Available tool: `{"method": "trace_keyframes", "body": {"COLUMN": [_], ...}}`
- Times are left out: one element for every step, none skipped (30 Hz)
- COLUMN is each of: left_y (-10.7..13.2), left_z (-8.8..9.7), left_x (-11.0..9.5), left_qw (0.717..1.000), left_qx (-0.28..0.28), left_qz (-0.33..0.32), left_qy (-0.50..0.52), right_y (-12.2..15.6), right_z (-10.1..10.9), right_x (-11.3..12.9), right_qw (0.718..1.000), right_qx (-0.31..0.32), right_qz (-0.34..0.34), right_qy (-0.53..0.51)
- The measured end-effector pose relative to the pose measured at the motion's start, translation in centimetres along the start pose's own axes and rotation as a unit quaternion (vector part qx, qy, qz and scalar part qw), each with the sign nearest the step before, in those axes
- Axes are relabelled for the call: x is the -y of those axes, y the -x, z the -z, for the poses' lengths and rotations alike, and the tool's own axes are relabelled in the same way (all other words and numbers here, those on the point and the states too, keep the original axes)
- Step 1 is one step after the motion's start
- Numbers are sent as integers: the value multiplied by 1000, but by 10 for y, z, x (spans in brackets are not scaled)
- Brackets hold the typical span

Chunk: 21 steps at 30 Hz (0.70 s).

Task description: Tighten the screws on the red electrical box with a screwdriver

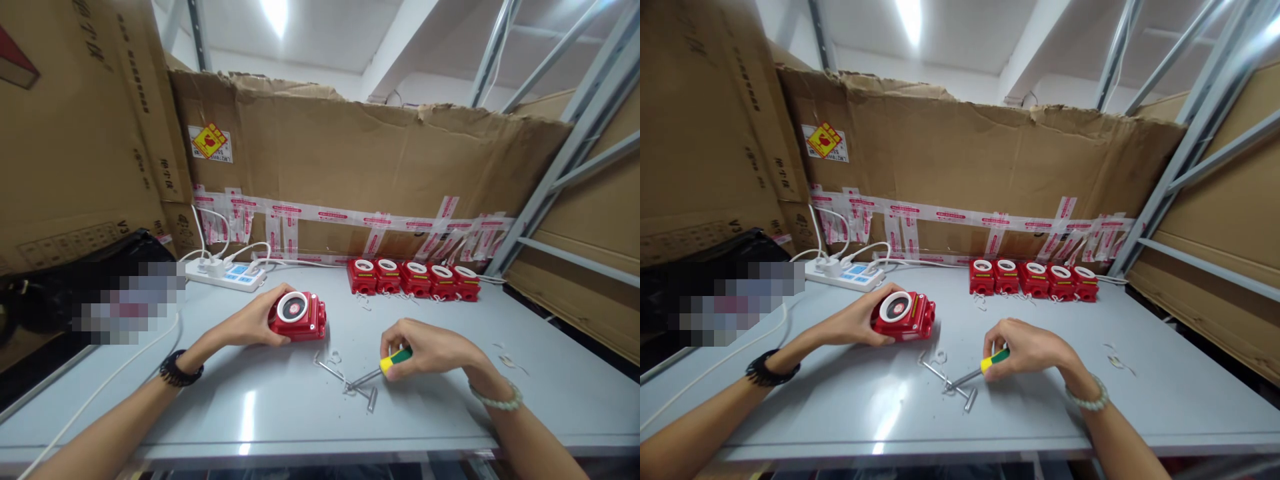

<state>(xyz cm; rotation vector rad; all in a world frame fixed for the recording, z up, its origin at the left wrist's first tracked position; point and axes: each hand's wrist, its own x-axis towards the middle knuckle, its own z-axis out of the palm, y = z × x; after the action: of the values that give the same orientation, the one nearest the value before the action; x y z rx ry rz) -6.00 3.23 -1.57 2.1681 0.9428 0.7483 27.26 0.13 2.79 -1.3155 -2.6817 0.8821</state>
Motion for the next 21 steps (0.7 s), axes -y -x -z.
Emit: {"method": "trace_keyframes", "body": {"left_y": [0,0,0,0,0,0,0,0,0,0,0,0,0,0,0,0,0,0,0,0,-1], "left_z": [0,0,0,0,0,0,-1,-1,-1,-1,-1,-1,-1,-1,-1,-1,-1,-1,-2,-3,-4], "left_x": [0,0,0,0,0,0,0,0,0,0,-1,-1,-1,-1,-1,-1,-2,-2,-2,-2,-2], "left_qw": [1000,1000,1000,1000,1000,1000,1000,1000,1000,1000,1000,1000,1000,1000,1000,999,999,999,999,999,998], "left_qx": [1,2,2,2,2,2,2,2,2,2,2,3,3,3,2,2,1,0,-1,-2,-4], "left_qz": [0,0,0,0,0,-1,-1,-1,0,0,2,3,4,5,5,4,4,4,4,4,4], "left_qy": [-2,-3,-5,-6,-8,-10,-13,-17,-20,-23,-26,-28,-29,-30,-31,-32,-34,-38,-45,-53,-63], "right_y": [2,4,6,8,11,14,17,20,23,26,29,31,32,32,31,30,29,27,25,24,23], "right_z": [1,2,4,6,8,10,12,15,16,18,19,19,19,18,18,17,16,15,14,14,13], "right_x": [0,1,1,0,-1,-2,-4,-5,-7,-8,-8,-8,-8,-7,-5,-4,-2,0,1,2,3], "right_qw": [1000,1000,1000,1000,1000,1000,999,999,999,998,998,999,999,1000,1000,1000,999,998,997,997,998], "right_qx": [-3,-4,-3,0,3,4,2,-6,-14,-21,-22,-18,-11,-6,-8,-20,-39,-57,-64,-62,-53], "right_qz": [-5,-10,-14,-18,-22,-26,-31,-36,-41,-44,-44,-38,-30,-21,-13,-9,-9,-10,-10,-7,-3], "right_qy": [7,10,10,9,8,7,10,14,20,26,27,24,15,6,1,5,16,29,38,41,36]}}
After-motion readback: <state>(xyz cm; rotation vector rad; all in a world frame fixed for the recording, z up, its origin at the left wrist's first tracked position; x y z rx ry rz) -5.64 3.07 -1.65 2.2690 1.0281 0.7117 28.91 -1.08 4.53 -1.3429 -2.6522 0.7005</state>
